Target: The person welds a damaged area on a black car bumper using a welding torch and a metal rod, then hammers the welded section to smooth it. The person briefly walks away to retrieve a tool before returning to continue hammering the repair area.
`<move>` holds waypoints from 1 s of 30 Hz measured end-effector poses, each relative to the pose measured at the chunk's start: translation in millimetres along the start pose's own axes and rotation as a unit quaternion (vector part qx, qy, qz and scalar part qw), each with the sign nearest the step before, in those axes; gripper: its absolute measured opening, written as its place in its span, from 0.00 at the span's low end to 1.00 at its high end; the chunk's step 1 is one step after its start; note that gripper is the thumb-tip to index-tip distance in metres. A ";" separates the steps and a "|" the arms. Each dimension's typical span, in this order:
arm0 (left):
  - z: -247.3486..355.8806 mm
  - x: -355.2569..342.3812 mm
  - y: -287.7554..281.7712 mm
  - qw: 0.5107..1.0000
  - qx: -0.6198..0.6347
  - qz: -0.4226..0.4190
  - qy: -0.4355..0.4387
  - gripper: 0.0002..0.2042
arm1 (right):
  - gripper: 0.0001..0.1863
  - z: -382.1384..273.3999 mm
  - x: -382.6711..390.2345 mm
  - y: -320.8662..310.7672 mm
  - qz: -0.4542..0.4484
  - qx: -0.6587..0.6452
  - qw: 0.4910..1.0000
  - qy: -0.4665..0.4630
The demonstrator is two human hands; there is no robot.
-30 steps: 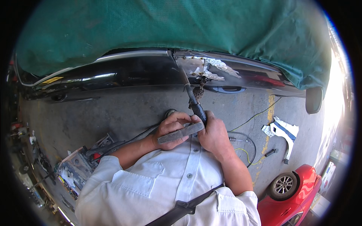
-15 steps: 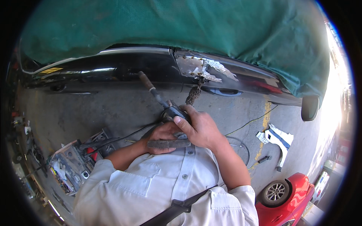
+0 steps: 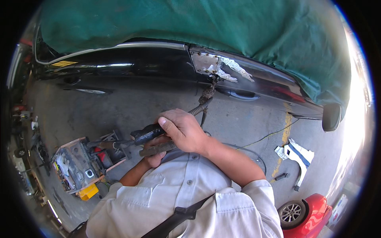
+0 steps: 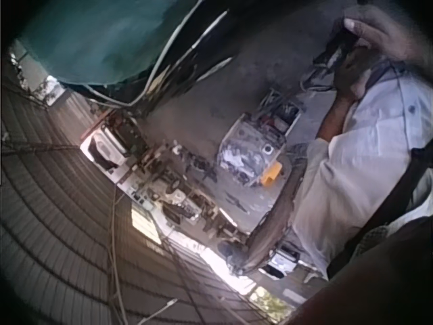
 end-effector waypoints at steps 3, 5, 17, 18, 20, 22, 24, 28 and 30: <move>3.1 0.5 0.9 0.998 0.026 0.058 0.020 0.26 | 0.08 -4.1 32.9 -19.8 0.073 0.051 0.995 -0.049; 6.8 -0.1 2.7 0.996 0.072 0.038 0.042 0.28 | 0.10 -6.6 54.2 -36.3 0.058 0.070 0.991 -0.097; 0.1 -4.5 48.9 0.959 0.270 0.081 -0.039 0.37 | 0.30 0.8 84.4 -26.8 -0.027 0.188 0.982 -0.016; -0.3 -4.3 53.2 0.956 0.277 0.080 -0.051 0.38 | 0.29 6.0 85.4 -24.2 -0.049 0.170 0.984 0.013; 0.0 -2.7 58.9 0.952 0.288 0.081 -0.068 0.39 | 0.28 19.7 88.2 -18.8 -0.101 0.134 0.983 0.079; 0.9 -0.2 60.0 0.949 0.290 0.098 -0.077 0.40 | 0.25 27.9 91.1 -13.9 -0.147 0.120 0.979 0.075; 4.0 1.6 56.6 0.960 0.246 0.125 -0.048 0.42 | 0.23 33.4 95.5 -10.3 -0.177 0.118 0.975 0.068; 11.5 2.9 31.3 0.976 0.125 0.163 0.071 0.61 | 0.20 31.5 100.8 -17.4 -0.117 0.070 0.990 0.036; 13.4 8.2 2.9 0.969 0.066 0.204 0.119 0.69 | 0.18 28.8 100.8 -33.4 -0.040 -0.038 0.998 0.027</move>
Point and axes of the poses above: each hand's wrist, its own x-axis away from the middle knuckle, its own y-axis out of the palm, z = x × y, the point moved 5 cm from there along -x, towards the middle knuckle, and after that the axes turned 10 degrees about z, right-handed, at the moved point
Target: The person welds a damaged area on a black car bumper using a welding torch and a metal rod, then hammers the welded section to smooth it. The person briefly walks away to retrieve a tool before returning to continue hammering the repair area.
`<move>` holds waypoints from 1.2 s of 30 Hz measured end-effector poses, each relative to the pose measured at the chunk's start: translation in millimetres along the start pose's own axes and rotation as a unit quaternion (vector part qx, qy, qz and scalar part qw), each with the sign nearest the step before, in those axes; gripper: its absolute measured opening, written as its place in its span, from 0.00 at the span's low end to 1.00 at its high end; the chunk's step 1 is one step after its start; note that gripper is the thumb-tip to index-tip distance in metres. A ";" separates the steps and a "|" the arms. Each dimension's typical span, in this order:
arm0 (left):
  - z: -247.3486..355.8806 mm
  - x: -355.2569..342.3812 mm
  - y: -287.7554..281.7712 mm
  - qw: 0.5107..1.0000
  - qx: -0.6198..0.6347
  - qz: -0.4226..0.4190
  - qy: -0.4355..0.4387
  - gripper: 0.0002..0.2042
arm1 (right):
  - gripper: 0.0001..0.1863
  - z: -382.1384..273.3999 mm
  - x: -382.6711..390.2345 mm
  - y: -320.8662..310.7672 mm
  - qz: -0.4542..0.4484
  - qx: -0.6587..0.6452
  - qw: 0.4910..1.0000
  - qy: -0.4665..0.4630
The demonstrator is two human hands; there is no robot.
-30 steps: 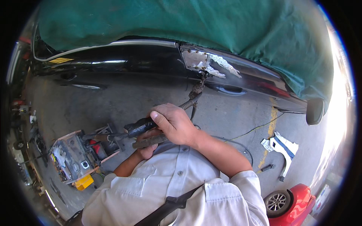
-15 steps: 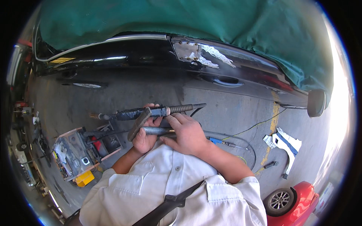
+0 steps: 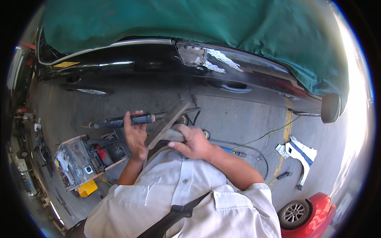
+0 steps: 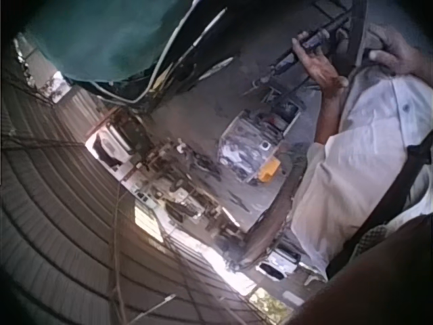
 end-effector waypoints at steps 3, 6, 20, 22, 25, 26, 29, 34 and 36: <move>10.4 -2.2 -59.8 0.993 -0.052 0.103 0.041 0.57 | 0.18 9.3 -0.3 -42.7 0.127 0.014 0.991 0.032; 24.9 0.5 -133.5 0.937 -0.142 0.309 0.074 0.29 | 0.17 33.0 -1.6 -89.7 0.229 0.172 0.947 0.149; -2.7 13.0 -346.3 0.782 -0.249 0.571 0.022 0.21 | 0.23 80.2 -53.5 -92.9 0.295 0.274 0.900 0.169; -19.3 11.2 -358.3 0.774 -0.243 0.584 -0.008 0.21 | 0.24 86.7 -69.0 -81.7 0.267 0.294 0.899 0.185; -41.2 7.8 -371.3 0.777 -0.211 0.591 -0.049 0.21 | 0.24 88.5 -90.0 -64.9 0.258 0.287 0.903 0.189; -48.0 6.4 -374.6 0.780 -0.197 0.591 -0.062 0.21 | 0.23 87.4 -96.1 -60.2 0.257 0.272 0.910 0.181; -64.7 -0.1 -382.6 0.786 -0.185 0.585 -0.074 0.20 | 0.21 82.9 -108.3 -48.1 0.265 0.264 0.919 0.123; -83.7 -15.2 -398.5 0.782 -0.223 0.574 -0.097 0.22 | 0.19 89.3 -122.5 -38.7 0.273 0.287 0.918 0.018; -88.2 -21.2 -403.8 0.783 -0.243 0.565 -0.095 0.21 | 0.18 101.7 -126.2 -42.1 0.268 0.325 0.905 0.067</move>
Point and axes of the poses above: each hand's wrist, its own x-axis away from the middle knuckle, its own y-axis out of the palm, z = x × y, the point moved 5 cm from there along -x, towards the middle knuckle, and after that the axes turned 10 degrees about z, right-handed, at the moved point
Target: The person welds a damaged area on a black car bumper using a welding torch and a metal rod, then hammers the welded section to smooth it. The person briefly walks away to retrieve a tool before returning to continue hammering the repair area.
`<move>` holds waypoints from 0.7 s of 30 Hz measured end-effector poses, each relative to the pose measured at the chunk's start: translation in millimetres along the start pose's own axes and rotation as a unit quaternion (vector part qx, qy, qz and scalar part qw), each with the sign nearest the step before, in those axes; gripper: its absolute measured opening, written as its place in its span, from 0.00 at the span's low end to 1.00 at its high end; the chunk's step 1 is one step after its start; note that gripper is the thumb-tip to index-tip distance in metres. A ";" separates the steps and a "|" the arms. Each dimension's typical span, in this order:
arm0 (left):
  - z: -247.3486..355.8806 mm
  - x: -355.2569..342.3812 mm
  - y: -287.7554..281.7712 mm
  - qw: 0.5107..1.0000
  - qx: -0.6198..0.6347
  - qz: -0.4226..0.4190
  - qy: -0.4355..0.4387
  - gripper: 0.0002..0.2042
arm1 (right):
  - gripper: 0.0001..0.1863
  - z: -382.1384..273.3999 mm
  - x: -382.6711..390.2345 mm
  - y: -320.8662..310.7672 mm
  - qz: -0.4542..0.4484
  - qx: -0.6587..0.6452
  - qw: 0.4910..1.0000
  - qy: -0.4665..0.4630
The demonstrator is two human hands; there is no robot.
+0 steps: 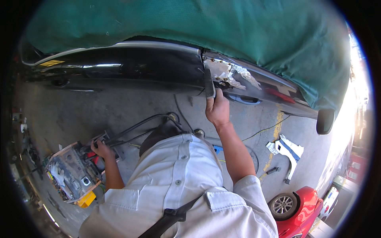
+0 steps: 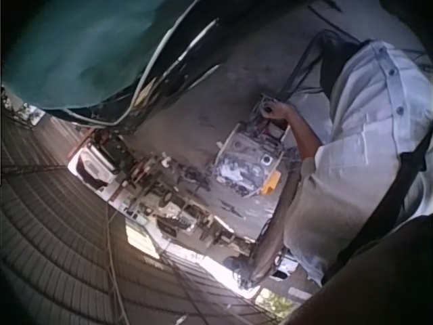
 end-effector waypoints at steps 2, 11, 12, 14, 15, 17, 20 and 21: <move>-2.1 -4.9 6.0 1.000 -0.019 -0.010 0.015 0.20 | 0.17 8.7 -0.9 -0.1 0.010 0.021 0.999 0.024; 0.9 -1.9 23.9 0.999 -0.038 -0.008 -0.004 0.21 | 0.14 27.1 9.5 7.0 -0.012 0.024 0.995 0.096; 1.1 0.1 25.6 1.000 -0.023 -0.009 -0.018 0.21 | 0.14 24.2 8.9 5.5 0.013 -0.004 0.997 0.072; 3.3 3.1 26.9 1.000 -0.011 -0.013 -0.023 0.20 | 0.15 19.0 9.0 1.4 0.058 -0.058 0.996 0.034; 4.0 3.9 27.1 0.999 -0.019 -0.011 -0.023 0.20 | 0.15 15.9 9.6 1.2 0.055 -0.055 0.997 0.010; 7.2 4.0 26.7 0.999 -0.044 -0.005 0.006 0.21 | 0.16 6.5 11.1 -0.4 0.055 -0.062 0.994 -0.072; 2.1 2.5 28.0 0.999 -0.016 -0.017 -0.045 0.21 | 0.16 20.5 11.6 5.1 0.002 -0.005 0.997 0.075; 1.4 2.2 28.1 0.999 -0.012 -0.016 -0.045 0.21 | 0.15 19.4 10.7 4.3 0.008 -0.013 0.998 0.066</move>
Point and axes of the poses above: each hand's wrist, its own x-axis away from the middle knuckle, its own y-axis out of the palm, z = x × y, the point moved 5 cm from there along -x, towards the middle knuckle, and after that the axes turned 10 degrees about z, right-handed, at the moved point
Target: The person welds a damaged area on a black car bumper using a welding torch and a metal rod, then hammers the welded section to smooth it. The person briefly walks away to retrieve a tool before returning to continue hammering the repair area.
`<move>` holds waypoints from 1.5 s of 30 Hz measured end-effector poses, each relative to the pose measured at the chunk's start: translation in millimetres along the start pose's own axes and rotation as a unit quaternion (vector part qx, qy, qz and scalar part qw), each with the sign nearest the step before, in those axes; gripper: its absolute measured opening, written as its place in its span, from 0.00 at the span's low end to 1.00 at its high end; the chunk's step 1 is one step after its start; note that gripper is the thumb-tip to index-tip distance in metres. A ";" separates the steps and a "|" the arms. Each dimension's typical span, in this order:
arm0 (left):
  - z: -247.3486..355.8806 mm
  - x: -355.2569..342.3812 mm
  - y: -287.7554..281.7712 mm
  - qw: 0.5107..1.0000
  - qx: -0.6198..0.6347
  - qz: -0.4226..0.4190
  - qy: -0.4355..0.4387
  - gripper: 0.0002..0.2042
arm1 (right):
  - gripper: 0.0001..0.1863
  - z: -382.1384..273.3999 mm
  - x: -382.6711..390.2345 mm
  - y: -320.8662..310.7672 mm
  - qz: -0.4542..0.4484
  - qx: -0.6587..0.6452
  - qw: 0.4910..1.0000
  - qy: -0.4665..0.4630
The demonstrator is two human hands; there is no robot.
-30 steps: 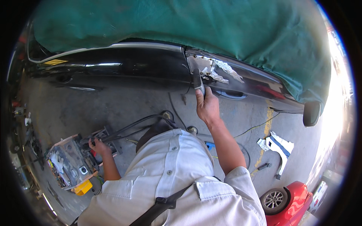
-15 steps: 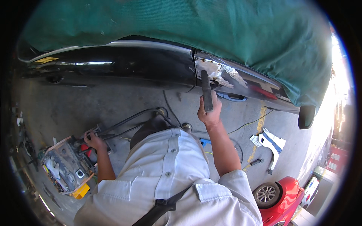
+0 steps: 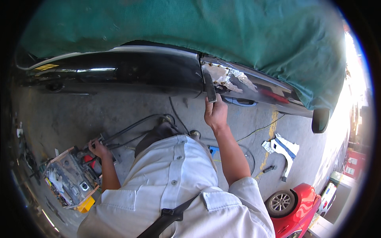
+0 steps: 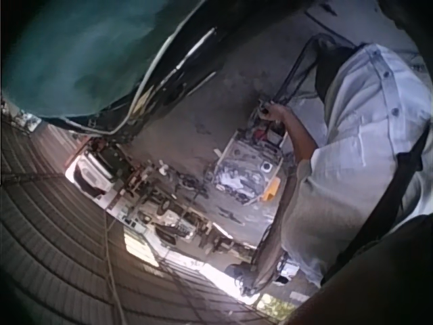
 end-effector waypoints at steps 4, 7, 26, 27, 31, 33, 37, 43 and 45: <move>-3.6 -1.7 -2.5 1.000 -0.005 0.006 0.013 0.21 | 0.17 -15.0 0.3 -6.1 0.065 -0.061 0.985 -0.145; -9.7 -5.3 -3.1 1.000 -0.009 0.009 0.015 0.21 | 0.16 -8.1 -3.5 0.4 0.020 0.025 0.996 -0.083; -28.1 3.9 -11.9 1.000 0.021 0.021 0.001 0.22 | 0.21 -13.1 -2.0 -3.4 0.009 -0.002 0.998 -0.059; -29.3 5.2 -12.5 1.000 0.021 0.022 -0.005 0.22 | 0.22 -9.0 -1.6 -1.0 -0.012 0.018 0.999 -0.031; -32.4 8.8 -16.5 0.998 0.036 0.036 -0.042 0.22 | 0.22 -7.9 -1.1 0.2 -0.016 0.029 0.999 -0.017; -31.0 9.2 -17.2 0.998 0.032 0.038 -0.048 0.23 | 0.22 -12.2 -1.4 -1.0 -0.003 0.010 0.999 -0.038; -23.8 7.8 -14.9 0.999 0.016 0.039 -0.026 0.24 | 0.21 -16.2 -4.1 0.7 -0.003 0.030 0.999 -0.035; -13.2 3.5 -4.6 0.999 0.010 0.024 0.040 0.22 | 0.20 -38.0 -15.5 -2.4 0.053 -0.029 0.993 -0.101; -13.5 2.1 -1.9 0.999 0.006 0.017 0.049 0.22 | 0.21 -50.4 -19.7 -3.2 0.065 -0.057 0.983 -0.159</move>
Point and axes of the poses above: each hand's wrist, its own x-axis away from the middle knuckle, its own y-axis out of the palm, z = x × y, the point moved 5 cm from there along -x, towards the middle knuckle, and after that the axes turned 10 degrees about z, right-handed, at the moved point
